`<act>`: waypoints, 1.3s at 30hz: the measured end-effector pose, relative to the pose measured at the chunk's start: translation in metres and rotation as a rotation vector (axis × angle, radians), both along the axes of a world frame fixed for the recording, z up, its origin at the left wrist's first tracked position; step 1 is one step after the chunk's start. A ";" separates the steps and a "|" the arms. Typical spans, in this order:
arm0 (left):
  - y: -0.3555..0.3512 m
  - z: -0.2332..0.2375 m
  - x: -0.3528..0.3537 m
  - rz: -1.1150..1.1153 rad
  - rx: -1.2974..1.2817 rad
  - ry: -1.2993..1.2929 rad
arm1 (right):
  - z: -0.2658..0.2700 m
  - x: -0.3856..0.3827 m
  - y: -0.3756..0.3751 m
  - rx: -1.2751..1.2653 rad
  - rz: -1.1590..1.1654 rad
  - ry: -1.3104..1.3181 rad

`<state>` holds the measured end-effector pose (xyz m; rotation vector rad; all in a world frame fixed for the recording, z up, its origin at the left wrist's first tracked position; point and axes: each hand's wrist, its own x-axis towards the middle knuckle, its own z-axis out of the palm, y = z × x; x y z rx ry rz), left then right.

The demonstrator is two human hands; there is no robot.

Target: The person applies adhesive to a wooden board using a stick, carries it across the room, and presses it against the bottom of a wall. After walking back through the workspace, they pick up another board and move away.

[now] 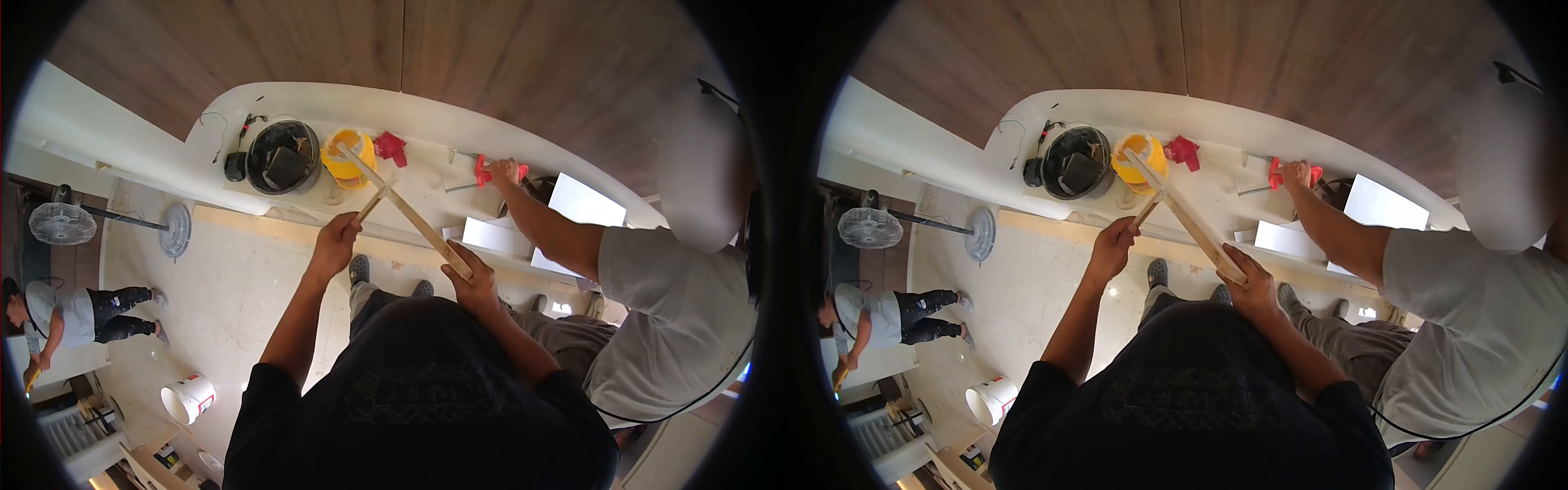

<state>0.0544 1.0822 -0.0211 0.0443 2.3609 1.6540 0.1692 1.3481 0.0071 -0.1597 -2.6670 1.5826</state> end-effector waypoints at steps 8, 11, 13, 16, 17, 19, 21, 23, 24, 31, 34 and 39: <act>0.022 0.024 0.046 -0.119 0.102 0.161 | 0.001 0.001 -0.001 -0.004 0.000 -0.002; 0.042 -0.001 0.044 0.054 0.137 0.166 | 0.007 0.001 -0.002 -0.005 0.003 -0.008; 0.054 -0.012 0.039 0.117 0.079 0.164 | 0.007 0.002 -0.004 -0.031 -0.001 -0.016; 0.056 -0.009 0.053 0.083 0.001 0.257 | 0.001 0.003 -0.003 -0.007 0.005 0.018; 0.050 -0.002 0.062 0.050 -0.062 0.235 | 0.001 0.003 -0.002 -0.017 -0.002 0.009; 0.037 0.007 0.086 -0.037 -0.050 0.212 | 0.003 0.002 -0.002 -0.042 -0.013 -0.011; 0.026 0.012 0.091 -0.060 -0.034 0.160 | -0.001 0.002 -0.002 -0.015 -0.006 0.025; 0.019 0.016 0.092 -0.018 -0.008 0.077 | -0.002 0.003 -0.002 -0.003 -0.002 0.041; 0.019 0.024 0.083 0.002 -0.020 0.116 | -0.002 0.002 -0.002 -0.003 0.003 0.043; 0.022 0.027 0.028 -0.044 -0.236 0.472 | 0.000 0.002 -0.003 0.027 0.011 0.034; 0.014 -0.006 0.008 0.035 -0.248 0.504 | 0.000 0.002 -0.003 -0.012 -0.003 0.008; 0.007 -0.006 0.006 0.077 -0.019 0.071 | 0.000 0.002 -0.002 -0.001 0.007 0.043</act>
